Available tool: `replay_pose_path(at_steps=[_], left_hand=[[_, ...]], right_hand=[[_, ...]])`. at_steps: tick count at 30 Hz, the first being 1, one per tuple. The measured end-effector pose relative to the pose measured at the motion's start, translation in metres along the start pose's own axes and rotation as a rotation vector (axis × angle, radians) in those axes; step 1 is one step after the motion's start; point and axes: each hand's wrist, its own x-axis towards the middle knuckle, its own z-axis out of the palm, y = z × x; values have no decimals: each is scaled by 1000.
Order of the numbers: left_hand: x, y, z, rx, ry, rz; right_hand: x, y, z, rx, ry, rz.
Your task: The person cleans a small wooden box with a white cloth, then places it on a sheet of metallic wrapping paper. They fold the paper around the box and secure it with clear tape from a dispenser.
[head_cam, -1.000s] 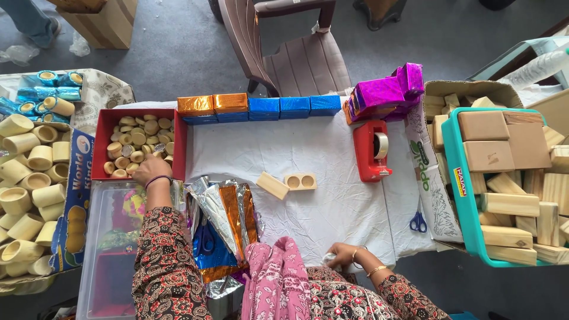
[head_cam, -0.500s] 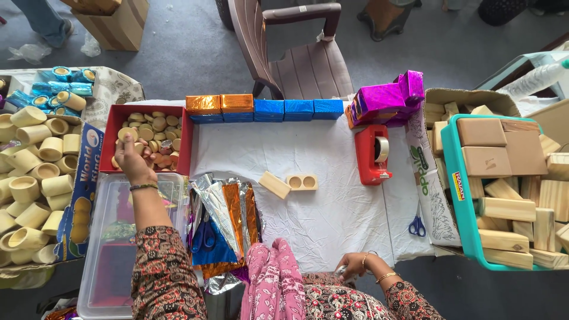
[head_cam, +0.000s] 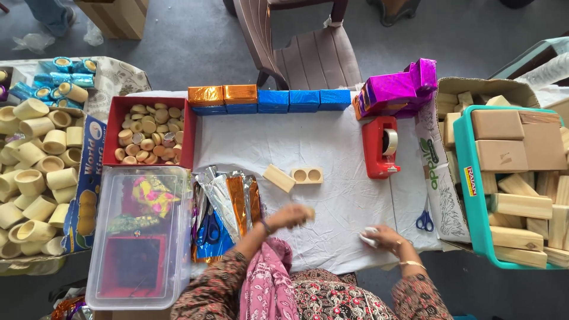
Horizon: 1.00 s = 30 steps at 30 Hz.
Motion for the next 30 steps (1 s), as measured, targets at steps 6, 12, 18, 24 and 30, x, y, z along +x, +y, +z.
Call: replay_pose_path(at_steps=[6, 12, 18, 24, 30], left_hand=[[4, -148, 43, 121, -131, -267], [10, -204, 46, 613, -278, -271], [16, -219, 39, 818, -300, -219], [-66, -40, 17, -47, -4, -44], [-90, 88, 8, -481, 113, 245]], right_hand=[[22, 78, -31, 50, -135, 133], [-29, 17, -3, -501, -101, 326], [10, 36, 0, -898, -263, 110], [4, 5, 24, -1062, -238, 158], [-57, -115, 43, -691, 104, -447]])
